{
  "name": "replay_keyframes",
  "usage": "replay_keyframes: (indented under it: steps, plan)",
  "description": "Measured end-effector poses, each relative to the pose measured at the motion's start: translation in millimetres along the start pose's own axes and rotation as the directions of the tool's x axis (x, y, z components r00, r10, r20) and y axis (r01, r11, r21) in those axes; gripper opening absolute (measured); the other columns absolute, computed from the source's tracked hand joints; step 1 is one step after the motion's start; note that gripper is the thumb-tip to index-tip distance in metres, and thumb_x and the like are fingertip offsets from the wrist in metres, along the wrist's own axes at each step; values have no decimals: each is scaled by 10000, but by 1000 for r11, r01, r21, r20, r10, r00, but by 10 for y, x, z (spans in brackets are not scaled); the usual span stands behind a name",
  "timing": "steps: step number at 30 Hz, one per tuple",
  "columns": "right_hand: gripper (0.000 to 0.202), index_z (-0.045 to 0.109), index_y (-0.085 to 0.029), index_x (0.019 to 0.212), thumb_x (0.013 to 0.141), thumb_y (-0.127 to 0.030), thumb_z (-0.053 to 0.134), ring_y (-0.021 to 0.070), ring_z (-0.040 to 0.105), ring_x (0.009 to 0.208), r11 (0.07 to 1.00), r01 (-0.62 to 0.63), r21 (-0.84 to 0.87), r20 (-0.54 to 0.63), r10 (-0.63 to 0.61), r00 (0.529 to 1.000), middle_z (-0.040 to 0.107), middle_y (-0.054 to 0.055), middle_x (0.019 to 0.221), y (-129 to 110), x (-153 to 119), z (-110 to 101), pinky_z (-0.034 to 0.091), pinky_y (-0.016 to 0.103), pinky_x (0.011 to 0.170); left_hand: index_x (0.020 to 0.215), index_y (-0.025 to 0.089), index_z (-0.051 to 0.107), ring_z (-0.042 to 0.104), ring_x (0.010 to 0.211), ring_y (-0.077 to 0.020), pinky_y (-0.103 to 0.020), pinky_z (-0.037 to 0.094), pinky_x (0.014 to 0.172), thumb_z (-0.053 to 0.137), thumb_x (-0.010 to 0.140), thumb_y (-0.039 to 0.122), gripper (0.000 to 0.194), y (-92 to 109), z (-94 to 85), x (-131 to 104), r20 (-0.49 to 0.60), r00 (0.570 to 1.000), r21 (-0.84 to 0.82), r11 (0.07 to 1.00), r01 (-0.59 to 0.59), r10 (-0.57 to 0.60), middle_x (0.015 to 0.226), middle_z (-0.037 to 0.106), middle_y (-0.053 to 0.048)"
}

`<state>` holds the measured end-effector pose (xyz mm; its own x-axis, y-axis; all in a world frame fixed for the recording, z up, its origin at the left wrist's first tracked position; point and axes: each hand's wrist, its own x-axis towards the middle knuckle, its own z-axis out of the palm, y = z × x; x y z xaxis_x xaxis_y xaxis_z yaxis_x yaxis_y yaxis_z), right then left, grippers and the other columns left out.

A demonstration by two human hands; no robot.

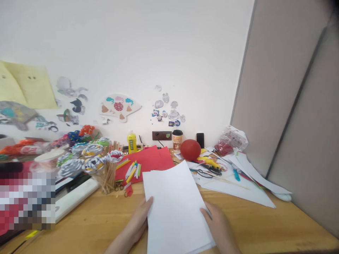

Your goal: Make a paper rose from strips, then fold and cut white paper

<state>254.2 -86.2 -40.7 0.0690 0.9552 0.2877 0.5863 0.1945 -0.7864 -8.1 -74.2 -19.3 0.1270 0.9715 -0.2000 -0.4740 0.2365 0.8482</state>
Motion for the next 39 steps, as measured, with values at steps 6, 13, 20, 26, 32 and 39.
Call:
replay_keyframes:
  steps: [6, 13, 20, 26, 32, 39]
  plan:
    - [291, 682, -217, 927, 784, -334, 458, 277, 590, 939, 994, 40, -100, -86, -49, 995, 680, 83, 990, 77, -31, 77, 449, 360, 835, 1058, 87, 591, 659, 940, -273, -398, 466, 898, 559, 796, 311, 346, 3, 3, 12, -28, 999, -37, 999, 40, -41, 967, 718, -147]
    - [365, 655, -155, 1021, 837, -328, 392, 298, 580, 965, 913, 196, -357, -174, -271, 947, 661, 131, 1040, 205, -87, 227, 451, 422, 845, 1055, 81, 601, 664, 922, -273, -391, 474, 874, 544, 800, 320, 354, -12, -7, 11, -4, 999, 8, 999, 37, -37, 977, 716, -138]
    - [372, 636, -177, 1065, 848, -363, 399, 311, 586, 982, 893, 235, -383, -203, -330, 922, 655, 126, 1090, 175, -133, 274, 461, 448, 843, 1084, 92, 589, 665, 907, -277, -400, 484, 844, 559, 797, 361, 394, -30, 1, -5, 33, 999, 26, 999, -20, 19, 1013, 705, -141]
    - [350, 642, -206, 1030, 776, -365, 461, 271, 604, 1001, 996, 54, 66, -100, -47, 994, 666, 85, 1077, 77, -155, 260, 497, 381, 841, 1063, 83, 599, 678, 855, -257, -388, 464, 882, 524, 818, 364, 380, 31, 73, -57, 0, 1000, 32, 999, 29, -29, 997, 709, -145]
    - [483, 618, -169, 1026, 608, -408, 661, 270, 648, 895, 841, -132, 524, -167, 253, 953, 693, 89, 991, 98, -34, -35, 536, 339, 743, 1089, 98, 575, 665, 890, -290, -411, 476, 862, 615, 731, 455, 507, 38, 124, -51, 6, 1000, 98, 995, 17, -18, 978, 710, -156]
    - [750, 414, -160, 1278, 641, -487, 637, 259, 628, 882, 801, -131, 584, -436, 445, 783, 635, 124, 1051, 332, 81, -758, 519, 348, 720, 1163, 123, 478, 679, 838, -269, -392, 513, 784, 646, 686, 214, 514, -53, 49, 26, -81, 996, 208, 978, -19, 37, 1043, 689, -151]
